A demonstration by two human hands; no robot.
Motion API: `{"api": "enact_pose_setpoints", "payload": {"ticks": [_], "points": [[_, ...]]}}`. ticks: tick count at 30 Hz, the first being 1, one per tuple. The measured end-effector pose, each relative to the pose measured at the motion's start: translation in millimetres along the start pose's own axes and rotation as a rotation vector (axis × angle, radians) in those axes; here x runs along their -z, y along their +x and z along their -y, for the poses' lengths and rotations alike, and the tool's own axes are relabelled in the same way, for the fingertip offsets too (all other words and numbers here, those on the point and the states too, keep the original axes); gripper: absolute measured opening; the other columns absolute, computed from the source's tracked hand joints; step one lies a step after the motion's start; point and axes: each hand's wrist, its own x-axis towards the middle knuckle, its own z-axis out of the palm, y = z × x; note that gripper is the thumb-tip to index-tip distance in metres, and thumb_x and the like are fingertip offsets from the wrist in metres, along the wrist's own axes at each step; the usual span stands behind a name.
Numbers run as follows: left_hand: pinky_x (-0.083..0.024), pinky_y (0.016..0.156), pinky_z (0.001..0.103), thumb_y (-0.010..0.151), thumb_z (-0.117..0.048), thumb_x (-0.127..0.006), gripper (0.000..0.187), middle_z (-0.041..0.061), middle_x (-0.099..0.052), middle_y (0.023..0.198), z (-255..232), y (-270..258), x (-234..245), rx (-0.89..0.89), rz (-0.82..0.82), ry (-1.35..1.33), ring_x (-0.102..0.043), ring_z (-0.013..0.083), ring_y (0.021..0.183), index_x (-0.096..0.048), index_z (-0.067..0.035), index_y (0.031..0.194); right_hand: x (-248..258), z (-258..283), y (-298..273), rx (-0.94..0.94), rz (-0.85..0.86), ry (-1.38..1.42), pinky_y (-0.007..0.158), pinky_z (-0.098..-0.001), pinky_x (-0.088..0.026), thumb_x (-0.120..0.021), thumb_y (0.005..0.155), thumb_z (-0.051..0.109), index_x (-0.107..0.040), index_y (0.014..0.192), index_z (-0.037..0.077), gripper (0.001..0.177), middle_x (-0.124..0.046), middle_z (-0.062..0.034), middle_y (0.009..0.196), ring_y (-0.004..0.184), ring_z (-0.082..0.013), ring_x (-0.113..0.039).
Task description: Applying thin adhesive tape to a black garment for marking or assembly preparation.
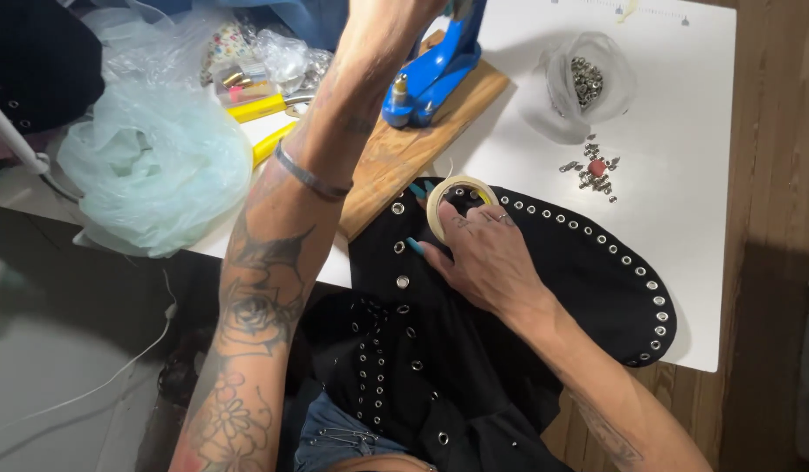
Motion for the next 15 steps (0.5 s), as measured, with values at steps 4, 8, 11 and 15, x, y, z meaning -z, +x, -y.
{"api": "enact_pose_setpoints", "payload": {"ticks": [4,8,11,15], "points": [[-0.036,0.037,0.023,0.077,-0.011,-0.055,0.022,0.001,-0.046,0.046,-19,-5,12,-0.034,-0.04,0.024,-0.044,0.0075,0.041,-0.043,-0.011,0.058,4,1,-1,0.029,-0.017,0.045,0.081,-0.0357,-0.041,-0.05,0.08,0.047,-0.053,0.104,0.005,0.049,-0.056,-0.0172,0.059,0.07,-0.0304,-0.061],[-0.034,0.036,0.023,0.076,-0.01,-0.056,0.025,-0.001,-0.044,0.046,-26,-5,13,-0.055,-0.059,0.028,-0.042,0.0058,0.042,-0.042,-0.012,0.056,7,-2,-1,0.01,0.054,0.216,0.085,-0.0384,-0.04,-0.052,0.08,0.041,-0.049,0.114,0.006,0.049,-0.059,-0.0155,0.061,0.072,-0.0313,-0.061],[-0.033,0.036,0.022,0.075,-0.008,-0.058,0.026,-0.002,-0.043,0.047,-23,-11,11,-0.035,-0.072,0.027,-0.041,0.0046,0.042,-0.041,-0.012,0.055,18,0,3,0.044,0.001,0.242,0.084,-0.0397,-0.041,-0.059,0.077,0.038,-0.052,0.108,0.003,0.047,-0.061,-0.0185,0.065,0.072,-0.0323,-0.061],[-0.031,0.036,0.021,0.074,-0.006,-0.059,0.029,-0.003,-0.042,0.047,-23,2,9,-0.068,-0.077,0.025,-0.039,0.003,0.043,-0.039,-0.013,0.054,33,-13,-3,-0.001,-0.157,0.35,0.081,-0.033,-0.045,-0.062,0.077,0.037,-0.056,0.102,0.006,0.04,-0.062,-0.0104,0.071,0.074,-0.0231,-0.063]]}}
